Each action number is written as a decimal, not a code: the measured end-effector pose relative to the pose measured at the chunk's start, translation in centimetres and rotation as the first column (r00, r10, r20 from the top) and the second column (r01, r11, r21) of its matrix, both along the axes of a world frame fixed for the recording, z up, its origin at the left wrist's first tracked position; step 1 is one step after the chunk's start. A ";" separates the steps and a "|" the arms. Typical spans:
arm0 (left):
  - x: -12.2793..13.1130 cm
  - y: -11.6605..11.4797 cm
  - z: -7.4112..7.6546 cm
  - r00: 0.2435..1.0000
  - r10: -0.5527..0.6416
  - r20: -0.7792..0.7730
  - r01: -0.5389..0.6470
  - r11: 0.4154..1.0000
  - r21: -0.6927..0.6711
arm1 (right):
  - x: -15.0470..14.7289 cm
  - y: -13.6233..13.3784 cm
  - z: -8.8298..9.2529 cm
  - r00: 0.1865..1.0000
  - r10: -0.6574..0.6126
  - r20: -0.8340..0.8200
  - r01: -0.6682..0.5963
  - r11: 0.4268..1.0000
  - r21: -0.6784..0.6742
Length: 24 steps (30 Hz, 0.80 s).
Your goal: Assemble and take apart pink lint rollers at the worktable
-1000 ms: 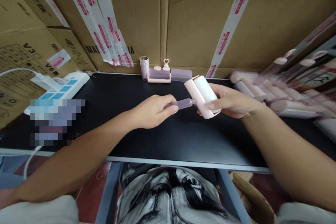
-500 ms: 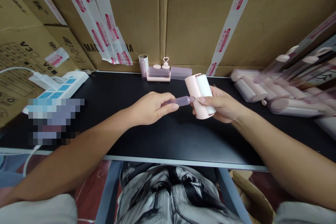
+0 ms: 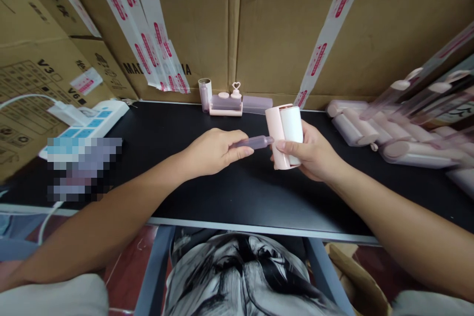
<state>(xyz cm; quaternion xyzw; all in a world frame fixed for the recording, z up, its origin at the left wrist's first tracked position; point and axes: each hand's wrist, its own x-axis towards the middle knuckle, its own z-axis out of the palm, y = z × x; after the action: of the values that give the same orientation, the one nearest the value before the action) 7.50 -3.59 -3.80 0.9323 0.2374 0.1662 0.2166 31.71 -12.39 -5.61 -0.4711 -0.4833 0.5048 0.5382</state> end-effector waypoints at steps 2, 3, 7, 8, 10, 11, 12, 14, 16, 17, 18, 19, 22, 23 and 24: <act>-0.1 0.1 0.1 1.000 -0.017 -0.014 0.017 1.000 -0.009 | 0.2 0.0 -0.2 1.000 0.003 0.028 -0.003 1.000 0.019; -0.1 0.2 0.1 0.999 -0.026 -0.021 0.026 1.000 -0.012 | 0.3 -0.1 -0.4 0.999 0.004 0.046 -0.005 1.000 0.028; -0.2 0.2 0.1 0.999 -0.038 -0.036 0.038 0.999 -0.001 | 0.6 -0.1 -0.9 0.990 -0.021 0.137 0.011 0.997 0.071; -0.2 0.2 0.1 0.999 -0.031 -0.043 0.032 0.999 0.004 | 0.6 -0.1 -1.0 0.986 -0.029 0.162 0.016 0.997 0.081; -0.1 0.0 0.0 0.998 -0.006 -0.068 0.007 1.000 0.017 | 0.5 0.0 -1.2 0.975 -0.047 0.218 0.027 0.995 0.096; 0.0 -0.1 -0.1 0.997 0.007 -0.079 -0.006 1.000 0.022 | 0.4 0.0 -1.4 0.969 -0.054 0.242 0.030 0.994 0.100; 0.0 -0.1 -0.1 0.996 0.016 -0.084 -0.014 1.000 0.028 | 0.4 0.1 -1.5 0.963 -0.060 0.262 0.034 0.994 0.105; 0.2 -0.2 -0.4 0.996 0.020 -0.082 -0.017 0.999 0.037 | 0.2 0.2 -1.9 0.955 -0.076 0.285 0.043 0.992 0.122; 0.3 -0.1 -0.7 0.996 0.027 -0.089 -0.022 0.998 0.050 | 0.1 0.4 -2.3 0.947 -0.102 0.306 0.060 0.988 0.143; 0.4 -0.1 -0.8 0.994 0.042 -0.098 -0.036 0.997 0.062 | 0.0 0.6 -2.5 0.939 -0.123 0.322 0.077 0.985 0.152; 0.5 -0.1 -1.0 0.992 0.065 -0.109 -0.057 0.996 0.074 | -0.1 0.7 -2.6 0.930 -0.144 0.338 0.096 0.983 0.154; 0.5 0.0 -1.2 0.989 0.089 -0.119 -0.080 0.993 0.082 | -0.1 0.8 -2.7 0.923 -0.160 0.349 0.114 0.982 0.150; 0.6 0.0 -1.3 0.988 0.105 -0.112 -0.099 0.993 0.058 | -0.3 1.0 -2.1 0.933 -0.161 0.321 0.133 0.985 0.107; 0.6 0.0 -1.2 0.992 0.090 -0.093 -0.087 0.996 0.036 | -0.3 0.9 -1.6 0.942 -0.155 0.297 0.132 0.987 0.096; 0.6 0.0 -1.0 0.995 0.070 -0.066 -0.069 0.997 0.014 | -0.3 0.9 -1.2 0.950 -0.156 0.272 0.136 0.986 0.094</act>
<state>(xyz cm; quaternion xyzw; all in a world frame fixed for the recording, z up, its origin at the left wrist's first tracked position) 8.07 -3.60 -4.84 0.9296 0.2760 0.1439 0.1973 31.45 -11.51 -6.78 -0.5516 -0.5362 0.3742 0.5179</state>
